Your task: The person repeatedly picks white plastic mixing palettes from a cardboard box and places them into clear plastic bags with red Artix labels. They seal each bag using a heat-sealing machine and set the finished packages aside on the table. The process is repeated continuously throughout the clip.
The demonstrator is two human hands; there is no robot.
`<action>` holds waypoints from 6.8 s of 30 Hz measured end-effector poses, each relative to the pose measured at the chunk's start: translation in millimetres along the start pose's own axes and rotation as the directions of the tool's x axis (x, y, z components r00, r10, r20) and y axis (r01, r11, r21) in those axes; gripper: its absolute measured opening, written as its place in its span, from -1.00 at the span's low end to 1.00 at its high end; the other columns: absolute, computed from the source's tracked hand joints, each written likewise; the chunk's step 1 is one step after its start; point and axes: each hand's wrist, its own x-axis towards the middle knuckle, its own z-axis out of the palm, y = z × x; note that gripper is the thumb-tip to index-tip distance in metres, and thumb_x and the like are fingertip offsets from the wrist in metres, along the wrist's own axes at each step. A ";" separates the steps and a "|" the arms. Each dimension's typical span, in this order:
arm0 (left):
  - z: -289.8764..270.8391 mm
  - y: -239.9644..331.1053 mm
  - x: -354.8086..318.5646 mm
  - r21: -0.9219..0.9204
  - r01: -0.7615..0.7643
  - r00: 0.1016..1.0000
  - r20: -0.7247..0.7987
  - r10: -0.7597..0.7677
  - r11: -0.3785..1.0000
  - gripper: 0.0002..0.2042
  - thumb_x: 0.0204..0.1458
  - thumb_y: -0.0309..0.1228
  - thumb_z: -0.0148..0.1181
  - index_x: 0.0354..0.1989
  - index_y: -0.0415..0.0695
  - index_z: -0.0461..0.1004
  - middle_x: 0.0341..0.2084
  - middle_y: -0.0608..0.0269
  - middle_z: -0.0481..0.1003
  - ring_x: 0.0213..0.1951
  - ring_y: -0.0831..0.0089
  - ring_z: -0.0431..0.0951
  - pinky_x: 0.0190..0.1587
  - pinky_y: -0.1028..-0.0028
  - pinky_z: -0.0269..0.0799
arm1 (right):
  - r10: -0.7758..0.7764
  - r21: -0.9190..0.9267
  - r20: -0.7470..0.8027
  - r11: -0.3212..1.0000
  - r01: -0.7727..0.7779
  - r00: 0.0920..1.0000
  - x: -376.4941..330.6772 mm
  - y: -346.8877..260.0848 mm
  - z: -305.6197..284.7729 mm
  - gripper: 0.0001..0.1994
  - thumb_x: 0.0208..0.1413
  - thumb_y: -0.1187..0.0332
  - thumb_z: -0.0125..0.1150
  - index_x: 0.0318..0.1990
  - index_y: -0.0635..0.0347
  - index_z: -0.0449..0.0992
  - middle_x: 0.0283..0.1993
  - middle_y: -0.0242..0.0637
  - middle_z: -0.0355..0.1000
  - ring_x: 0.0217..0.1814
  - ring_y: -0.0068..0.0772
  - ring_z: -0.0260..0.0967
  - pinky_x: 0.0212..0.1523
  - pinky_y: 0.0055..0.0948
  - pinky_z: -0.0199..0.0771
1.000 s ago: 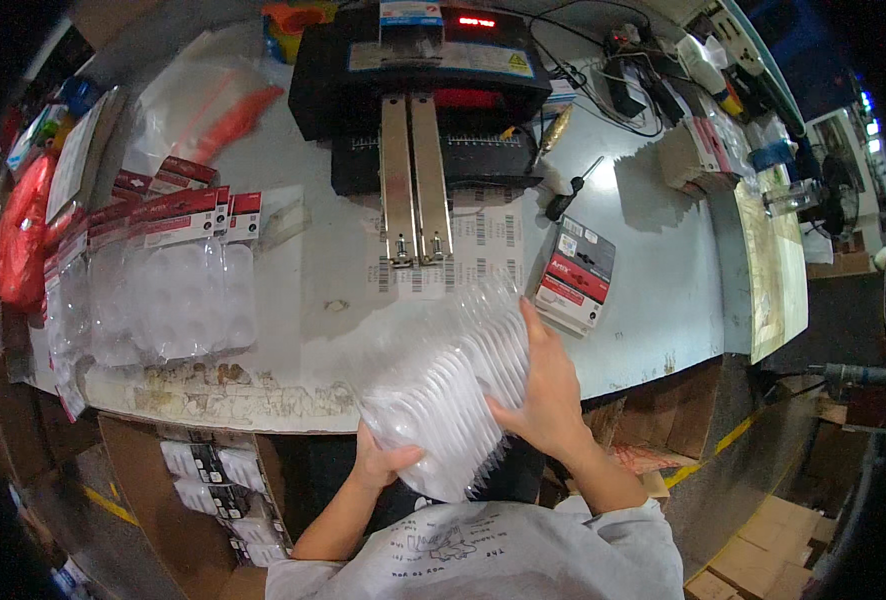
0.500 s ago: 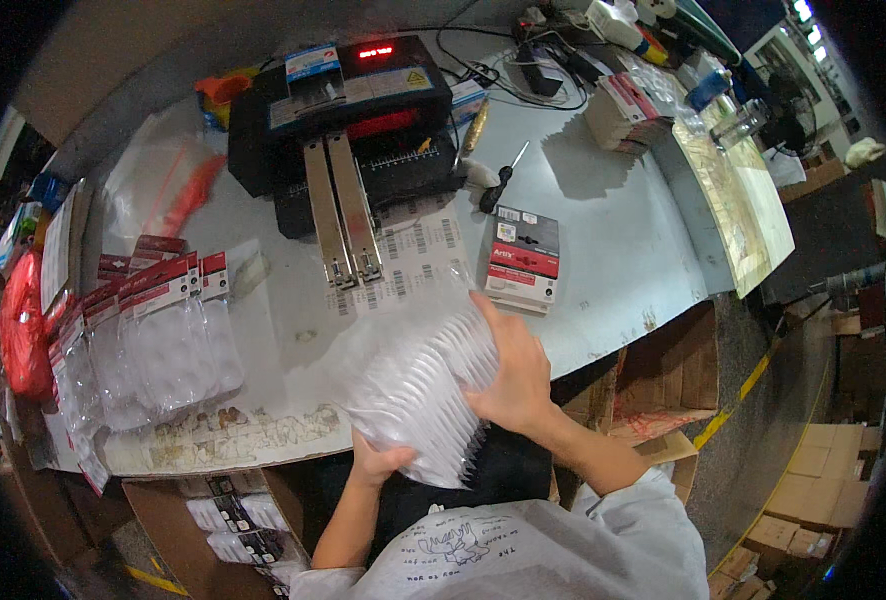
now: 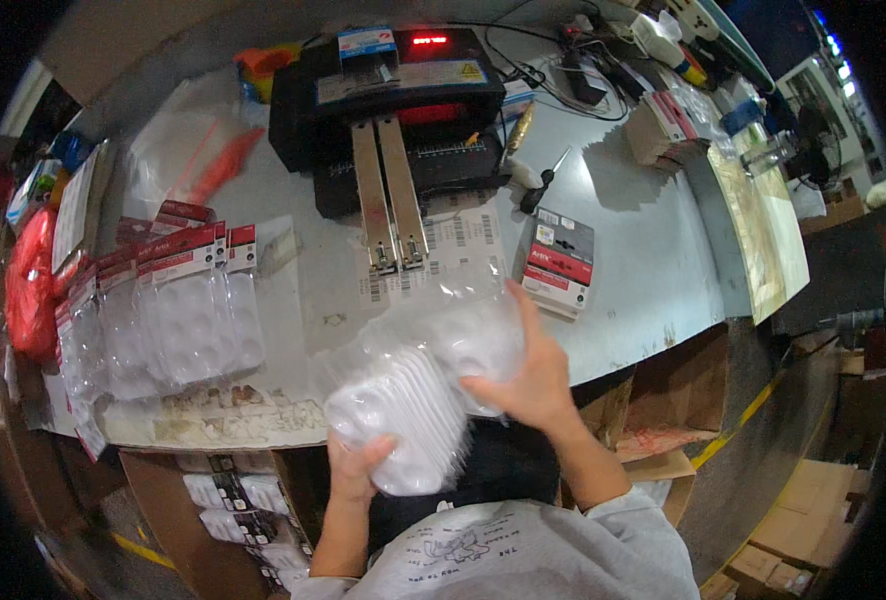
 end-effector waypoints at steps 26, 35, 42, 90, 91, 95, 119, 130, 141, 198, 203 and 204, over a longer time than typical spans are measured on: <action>-112.7 90.1 51.0 0.674 -0.203 0.813 0.520 0.261 -0.710 -0.45 0.06 -0.38 -0.07 0.20 -0.39 -0.02 -0.12 -0.21 0.21 -0.11 -0.06 0.22 -0.03 0.22 0.16 | 0.440 0.333 -0.893 0.507 -0.795 -0.094 -365.9 359.7 -183.6 -0.86 0.14 0.36 -0.16 -0.38 0.19 0.30 -0.48 -0.17 0.34 -0.49 -0.14 0.32 -0.44 -0.22 0.33; -128.6 97.2 98.8 0.964 0.122 0.777 0.055 0.626 -0.236 -0.46 0.00 -0.24 0.03 0.12 -0.27 0.10 -0.18 -0.05 0.26 -0.18 0.09 0.26 -0.14 0.26 0.22 | 0.610 -0.258 -0.791 -0.259 -0.931 0.049 -551.6 553.9 -198.3 -0.73 -0.03 0.35 0.02 -0.17 0.25 0.43 0.02 -0.07 0.28 0.08 -0.19 0.26 -0.07 -0.12 0.32; -216.2 186.8 91.7 0.871 0.013 0.528 -0.423 0.737 0.491 -0.46 -0.05 -0.13 0.10 0.05 -0.18 0.19 -0.22 0.08 0.29 -0.24 0.21 0.29 -0.22 0.29 0.26 | 0.692 -0.220 -0.722 -0.221 -0.950 0.006 -575.9 600.7 -206.4 -0.69 0.07 0.14 -0.02 -0.13 0.12 0.41 -0.15 -0.14 0.42 -0.12 -0.14 0.41 -0.14 -0.09 0.35; -13.4 68.8 53.8 0.884 -0.101 0.919 -0.094 0.384 0.456 -0.67 -0.04 -0.35 0.21 -0.19 -0.29 0.29 -0.39 0.25 0.39 -0.38 0.53 0.36 -0.31 0.54 0.29 | 0.038 -0.588 0.288 0.796 0.145 0.957 108.5 111.1 -67.5 0.17 -0.51 -0.16 0.42 0.29 0.23 -0.06 0.37 -0.11 -0.14 0.41 -0.08 -0.23 0.25 -0.09 -0.13; -12.0 68.5 55.0 0.878 -0.045 0.928 -0.140 0.346 0.477 -0.68 -0.05 -0.37 0.22 -0.22 -0.29 0.30 -0.44 0.29 0.39 -0.44 0.56 0.35 -0.36 0.56 0.29 | 0.051 -0.593 0.331 0.788 0.165 0.942 111.8 113.8 -68.6 0.22 -0.57 -0.19 0.43 0.30 0.23 -0.07 0.39 -0.11 -0.18 0.43 -0.11 -0.27 0.26 -0.09 -0.15; -6.1 57.4 62.7 0.756 -0.154 0.887 -0.178 0.426 0.636 -0.75 -0.11 -0.47 0.27 -0.28 -0.25 0.36 -0.56 0.41 0.33 -0.51 0.70 0.28 -0.46 0.68 0.21 | -0.007 -0.531 0.376 0.818 0.221 0.926 103.7 113.6 -72.9 0.23 -0.62 -0.16 0.47 0.31 0.09 -0.06 0.40 -0.22 -0.19 0.44 -0.19 -0.28 0.26 -0.10 -0.17; 43.2 74.2 26.8 0.258 -0.048 0.999 0.011 0.046 0.965 -0.82 0.05 -0.47 0.05 -0.21 -0.31 0.37 -0.30 -0.06 0.51 -0.26 0.26 0.55 -0.15 0.35 0.45 | 0.020 0.295 0.058 0.955 -0.036 0.998 68.6 -20.0 -76.7 -0.60 -0.17 0.40 0.37 -0.13 0.33 0.44 -0.34 -0.33 0.51 -0.28 -0.56 0.42 -0.26 -0.58 0.43; 47.6 65.0 40.9 0.574 -0.141 0.987 0.147 0.068 0.807 -0.83 0.14 -0.42 0.00 -0.29 -0.27 0.47 -0.52 0.30 0.53 -0.48 0.73 0.36 -0.39 0.67 0.28 | -0.124 0.219 0.570 0.976 -0.004 0.812 88.7 -71.3 -16.8 -0.67 -0.09 0.15 0.32 -0.31 0.26 0.50 -0.63 -0.20 0.36 -0.66 -0.48 0.22 -0.56 -0.50 0.26; 45.3 61.0 40.5 0.656 -0.229 0.972 0.113 0.206 0.720 -0.83 0.10 -0.40 0.07 -0.37 -0.25 0.50 -0.70 0.47 0.35 -0.61 0.76 0.19 -0.57 0.68 0.12 | -0.267 0.162 0.575 0.964 0.212 0.773 92.2 -67.6 -16.9 -0.74 -0.14 0.30 0.38 -0.36 0.28 0.51 -0.59 -0.34 0.40 -0.63 -0.69 0.17 -0.59 -0.63 0.20; -9.0 77.2 70.4 0.977 -0.176 0.914 0.116 0.389 0.123 -0.80 -0.10 -0.38 0.22 -0.37 -0.24 0.42 -0.44 0.15 0.39 -0.44 0.29 0.41 -0.37 0.36 0.32 | -0.010 -0.503 0.350 0.842 0.197 0.937 95.7 100.8 -65.6 0.10 -0.50 0.10 0.49 0.31 0.03 -0.04 0.39 -0.31 -0.12 0.43 -0.29 -0.21 0.25 -0.13 -0.17; 6.6 60.8 70.7 0.919 -0.180 0.822 -0.055 0.567 0.351 -0.90 -0.13 -0.53 0.21 -0.44 -0.25 0.43 -0.43 0.17 0.43 -0.42 0.38 0.44 -0.40 0.46 0.32 | 0.039 -0.545 0.314 0.825 0.147 0.949 89.4 94.7 -65.4 0.07 -0.50 0.08 0.48 0.30 -0.07 -0.01 0.37 -0.38 -0.06 0.41 -0.42 -0.15 0.20 -0.15 -0.14; 6.8 61.1 69.5 0.919 -0.219 0.790 -0.030 0.613 0.327 -0.91 -0.13 -0.56 0.20 -0.44 -0.25 0.43 -0.41 0.17 0.45 -0.41 0.39 0.45 -0.39 0.48 0.33 | 0.025 -0.550 0.295 0.822 0.149 0.955 88.4 94.7 -65.2 0.06 -0.50 0.09 0.48 0.29 -0.08 0.01 0.36 -0.39 -0.03 0.40 -0.42 -0.12 0.19 -0.15 -0.14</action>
